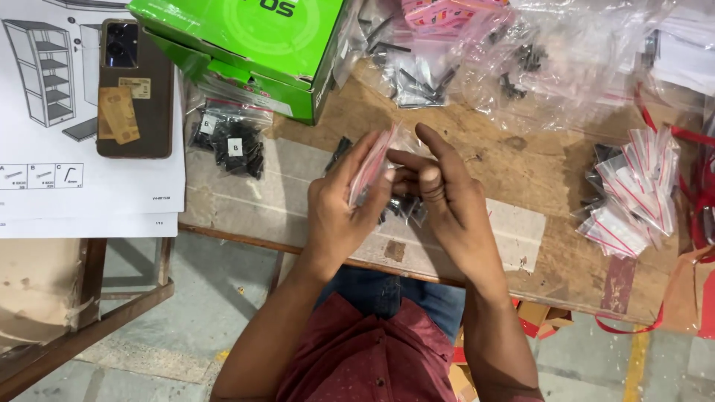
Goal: Sort and pack small metal hardware components into plastic zip-lock bags at a workbench.
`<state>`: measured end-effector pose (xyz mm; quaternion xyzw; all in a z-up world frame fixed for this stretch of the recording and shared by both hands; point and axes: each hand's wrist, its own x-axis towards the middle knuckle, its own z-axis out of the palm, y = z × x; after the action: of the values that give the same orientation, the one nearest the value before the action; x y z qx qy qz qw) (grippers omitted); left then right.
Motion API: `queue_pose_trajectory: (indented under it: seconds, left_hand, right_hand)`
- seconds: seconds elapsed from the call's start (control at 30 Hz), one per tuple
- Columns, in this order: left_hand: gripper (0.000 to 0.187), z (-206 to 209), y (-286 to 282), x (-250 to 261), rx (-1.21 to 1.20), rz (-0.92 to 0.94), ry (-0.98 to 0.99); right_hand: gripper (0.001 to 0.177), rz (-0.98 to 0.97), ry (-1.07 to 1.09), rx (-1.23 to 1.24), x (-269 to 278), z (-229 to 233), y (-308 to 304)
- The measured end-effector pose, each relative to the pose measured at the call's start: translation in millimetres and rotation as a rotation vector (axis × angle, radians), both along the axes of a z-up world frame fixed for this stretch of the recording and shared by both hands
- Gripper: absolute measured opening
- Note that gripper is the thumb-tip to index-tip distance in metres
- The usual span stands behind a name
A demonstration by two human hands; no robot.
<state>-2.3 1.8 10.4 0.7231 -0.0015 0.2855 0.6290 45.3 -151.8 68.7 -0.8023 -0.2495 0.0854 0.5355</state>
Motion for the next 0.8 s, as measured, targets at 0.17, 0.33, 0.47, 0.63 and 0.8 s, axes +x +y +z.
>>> queue_pose_trajectory:
  seconds: [0.17, 0.33, 0.47, 0.63, 0.8]
  left_hand:
    - [0.040, -10, -1, 1, 0.050, 0.079, 0.050]
    - [0.039, -9, -3, 4, 0.018, 0.050, 0.118]
    - [0.037, -5, -3, 3, 0.024, 0.049, 0.066]
    - [0.037, -7, -2, 3, 0.040, 0.072, 0.121]
    - [0.037, -7, -4, 3, -0.013, 0.039, 0.075]
  right_hand:
    - [0.038, -0.067, 0.039, 0.275, -11, -9, -44]
    - [0.053, -0.304, -0.435, -0.534, -17, -15, -73]
    - [0.053, -0.276, -0.545, -0.632, -19, -30, -77]
    - [0.037, -0.406, -0.057, -0.525, -8, -48, -96]
    - [0.048, -0.313, -0.056, 0.018, -6, -31, -103]
